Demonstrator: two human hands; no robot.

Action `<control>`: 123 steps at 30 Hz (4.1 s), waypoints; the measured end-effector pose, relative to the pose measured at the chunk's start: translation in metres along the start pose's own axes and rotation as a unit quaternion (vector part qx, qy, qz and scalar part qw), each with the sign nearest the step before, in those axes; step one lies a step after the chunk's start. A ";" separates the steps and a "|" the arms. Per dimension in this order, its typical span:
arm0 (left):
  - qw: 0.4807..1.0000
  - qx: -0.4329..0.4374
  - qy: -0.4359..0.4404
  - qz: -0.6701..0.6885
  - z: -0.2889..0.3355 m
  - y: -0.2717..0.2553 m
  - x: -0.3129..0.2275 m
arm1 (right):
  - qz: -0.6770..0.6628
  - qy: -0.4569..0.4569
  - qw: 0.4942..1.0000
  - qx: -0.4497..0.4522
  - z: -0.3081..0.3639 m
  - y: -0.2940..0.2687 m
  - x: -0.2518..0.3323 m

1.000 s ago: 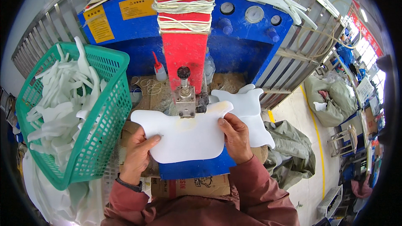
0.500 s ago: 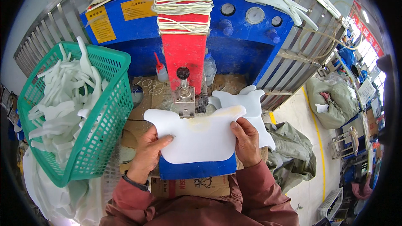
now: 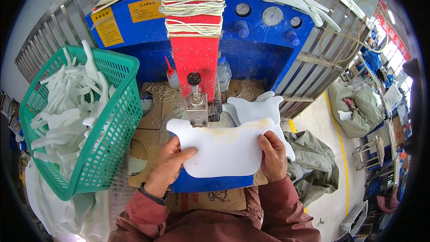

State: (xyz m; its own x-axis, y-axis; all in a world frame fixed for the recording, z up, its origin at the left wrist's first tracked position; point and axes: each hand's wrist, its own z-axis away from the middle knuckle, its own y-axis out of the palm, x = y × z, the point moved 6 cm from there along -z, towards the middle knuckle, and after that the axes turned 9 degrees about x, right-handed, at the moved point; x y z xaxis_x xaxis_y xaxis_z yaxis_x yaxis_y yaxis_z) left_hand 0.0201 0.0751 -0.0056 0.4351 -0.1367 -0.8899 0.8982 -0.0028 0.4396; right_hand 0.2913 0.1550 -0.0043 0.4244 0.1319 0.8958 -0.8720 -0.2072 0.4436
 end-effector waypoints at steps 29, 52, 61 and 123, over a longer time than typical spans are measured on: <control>0.996 0.071 -0.061 0.004 -0.018 0.045 0.033 | 0.019 -0.037 0.998 -0.052 0.032 -0.057 0.013; 1.000 -0.028 -0.009 0.004 0.027 -0.016 0.025 | 0.048 0.091 0.993 0.056 0.035 0.001 -0.031; 0.999 -0.026 0.002 -0.025 0.037 -0.031 0.009 | 0.102 0.055 0.989 0.096 0.012 0.012 -0.039; 0.784 -0.205 0.272 -0.518 0.158 -0.022 -0.391 | 0.469 -0.145 0.849 0.195 0.072 0.013 0.024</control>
State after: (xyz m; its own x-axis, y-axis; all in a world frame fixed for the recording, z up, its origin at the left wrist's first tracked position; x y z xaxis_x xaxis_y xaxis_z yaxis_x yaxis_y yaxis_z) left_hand -0.1797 -0.0274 0.3523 -0.6803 0.1719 -0.7125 0.6831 0.5012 -0.5313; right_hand 0.3078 0.0862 0.0253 -0.3197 -0.5012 0.8041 -0.7367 -0.4022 -0.5436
